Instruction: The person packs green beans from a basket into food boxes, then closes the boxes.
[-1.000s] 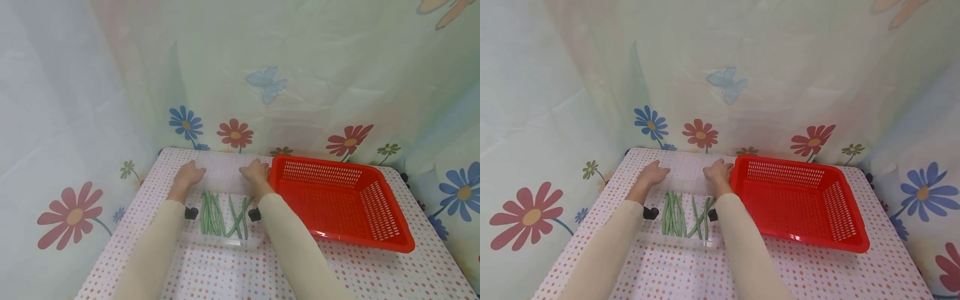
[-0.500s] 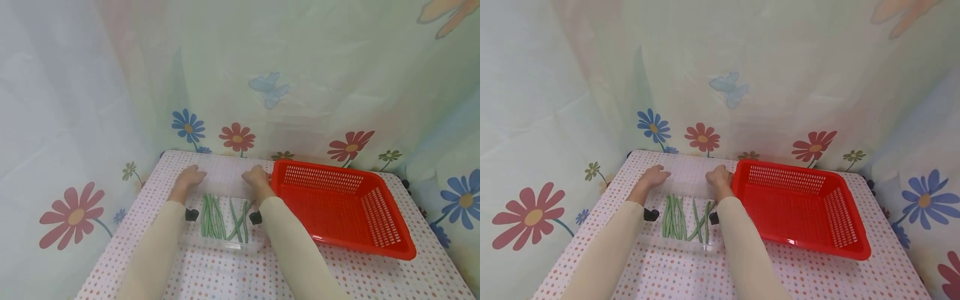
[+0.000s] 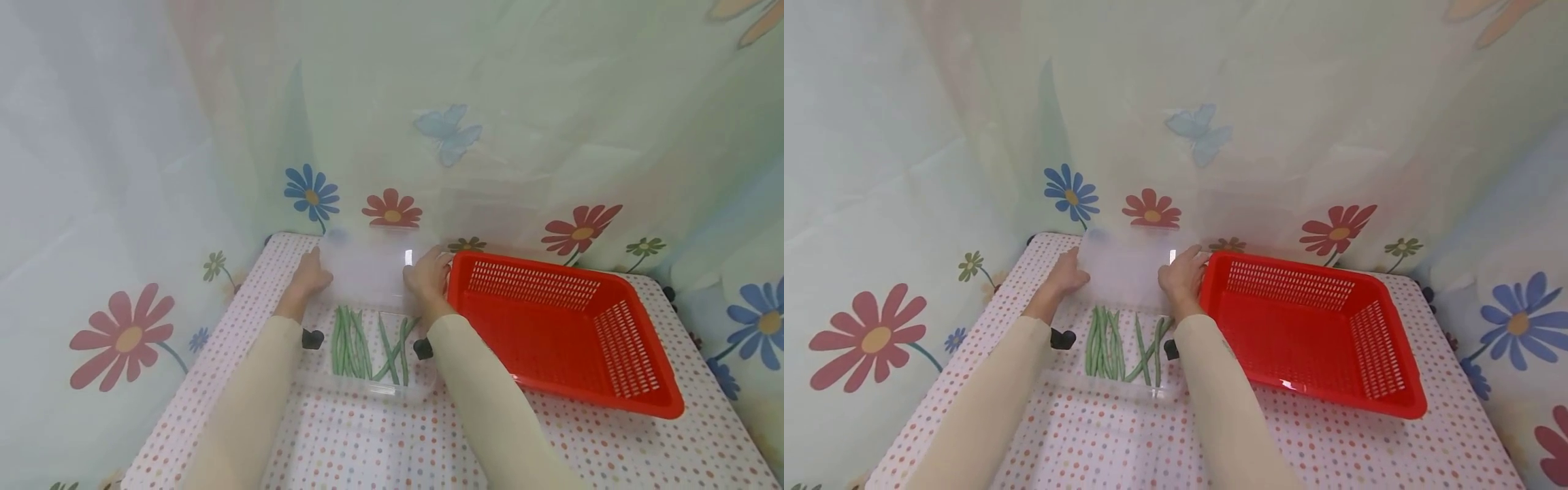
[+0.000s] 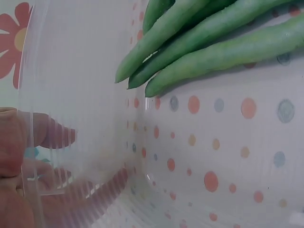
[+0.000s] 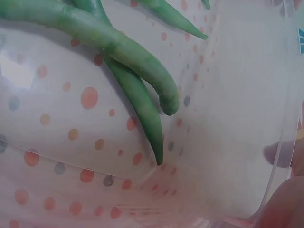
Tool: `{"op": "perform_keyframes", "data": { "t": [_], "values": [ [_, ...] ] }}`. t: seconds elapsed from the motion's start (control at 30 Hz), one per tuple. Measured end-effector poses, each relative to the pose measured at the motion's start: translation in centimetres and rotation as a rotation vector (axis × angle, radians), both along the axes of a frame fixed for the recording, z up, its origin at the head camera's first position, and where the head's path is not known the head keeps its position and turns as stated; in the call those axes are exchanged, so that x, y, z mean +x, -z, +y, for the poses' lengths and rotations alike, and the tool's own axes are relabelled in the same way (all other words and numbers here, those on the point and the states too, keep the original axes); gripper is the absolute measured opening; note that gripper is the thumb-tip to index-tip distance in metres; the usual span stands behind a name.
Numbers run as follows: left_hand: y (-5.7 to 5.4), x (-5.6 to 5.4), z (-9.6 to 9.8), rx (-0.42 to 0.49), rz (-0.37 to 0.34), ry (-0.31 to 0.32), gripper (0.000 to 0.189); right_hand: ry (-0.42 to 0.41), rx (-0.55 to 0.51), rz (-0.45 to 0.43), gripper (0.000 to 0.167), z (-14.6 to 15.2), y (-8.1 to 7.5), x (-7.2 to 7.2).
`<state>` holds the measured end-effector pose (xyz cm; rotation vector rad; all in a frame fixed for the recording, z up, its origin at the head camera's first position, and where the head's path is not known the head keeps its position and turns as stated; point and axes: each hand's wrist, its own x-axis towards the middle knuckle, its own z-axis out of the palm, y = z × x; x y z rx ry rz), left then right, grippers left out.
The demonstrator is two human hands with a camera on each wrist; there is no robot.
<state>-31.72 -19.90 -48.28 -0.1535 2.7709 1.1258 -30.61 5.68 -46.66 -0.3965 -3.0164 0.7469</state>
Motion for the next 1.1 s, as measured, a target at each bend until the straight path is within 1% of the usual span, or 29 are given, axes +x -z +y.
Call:
{"op": "perform_keyframes", "data": {
  "t": [0.03,0.1,0.17,0.27,0.33,0.4,0.5,0.57,0.6,0.67,0.73,0.77,0.8,0.87,0.93,1.0,1.03,1.07,1.1],
  "values": [
    [0.0,0.0,0.0,0.000,-0.001,0.000,0.084,0.030,-0.005,0.016,0.092,-0.1,0.0,0.0],
    [0.0,0.1,0.0,0.000,0.005,-0.006,0.086,0.065,0.010,0.029,0.093,-0.2,0.1,-0.1],
    [-0.1,0.1,0.1,0.004,0.018,-0.031,0.091,0.094,-0.041,0.036,0.091,-0.2,0.0,-0.2],
    [-0.1,0.4,0.1,0.032,0.034,-0.101,0.106,0.118,-0.204,0.062,0.089,-0.3,-0.2,-0.4],
    [-0.1,0.5,0.0,0.054,0.040,-0.145,0.113,0.120,-0.357,0.105,0.087,-0.4,-0.4,-0.4],
    [-0.1,0.5,-0.1,0.070,0.040,-0.167,0.108,0.112,-0.505,0.150,0.087,-0.6,-0.6,-0.5],
    [-0.1,0.2,-0.3,0.100,0.040,-0.170,0.093,0.085,-0.654,0.210,0.082,-0.9,-0.9,-0.6],
    [-0.1,0.0,-0.4,0.130,0.038,-0.161,0.087,0.076,-0.704,0.251,0.077,-1.0,-1.2,-0.6],
    [-0.1,-0.1,-0.5,0.145,0.035,-0.156,0.086,0.071,-0.719,0.269,0.076,-1.1,-1.3,-0.5],
    [-0.6,-0.1,-0.6,0.190,0.042,-0.157,0.087,0.058,-0.767,0.307,0.076,-1.4,-1.6,-0.5],
    [-1.2,0.1,-0.8,0.229,0.066,-0.164,0.088,0.041,-0.804,0.335,0.080,-1.7,-2.1,-0.3],
    [-1.6,0.2,-0.9,0.260,0.084,-0.178,0.086,0.026,-0.826,0.348,0.082,-1.8,-2.3,-0.1],
    [-2.0,0.4,-1.1,0.297,0.117,-0.191,0.082,0.009,-0.849,0.364,0.083,-1.9,-2.6,0.1],
    [-2.8,0.9,-1.7,0.386,0.190,-0.224,0.074,-0.038,-0.905,0.413,0.077,-2.0,-3.2,0.6],
    [-3.6,1.3,-2.4,0.555,0.229,-0.244,0.070,-0.080,-0.971,0.480,0.061,-2.0,-4.1,1.0],
    [-4.1,1.7,-3.2,0.734,0.252,-0.250,0.071,-0.122,-1.067,0.541,0.048,-1.9,-5.1,1.5],
    [-4.3,1.8,-3.6,0.820,0.247,-0.258,0.070,-0.136,-1.118,0.567,0.046,-1.8,-5.6,1.6],
    [-4.5,1.9,-3.9,0.901,0.234,-0.269,0.067,-0.138,-1.161,0.586,0.049,-1.7,-6.1,1.8],
    [-4.8,2.0,-4.1,0.971,0.220,-0.276,0.064,-0.133,-1.206,0.583,0.051,-1.6,-6.7,1.9]
  ]
}}
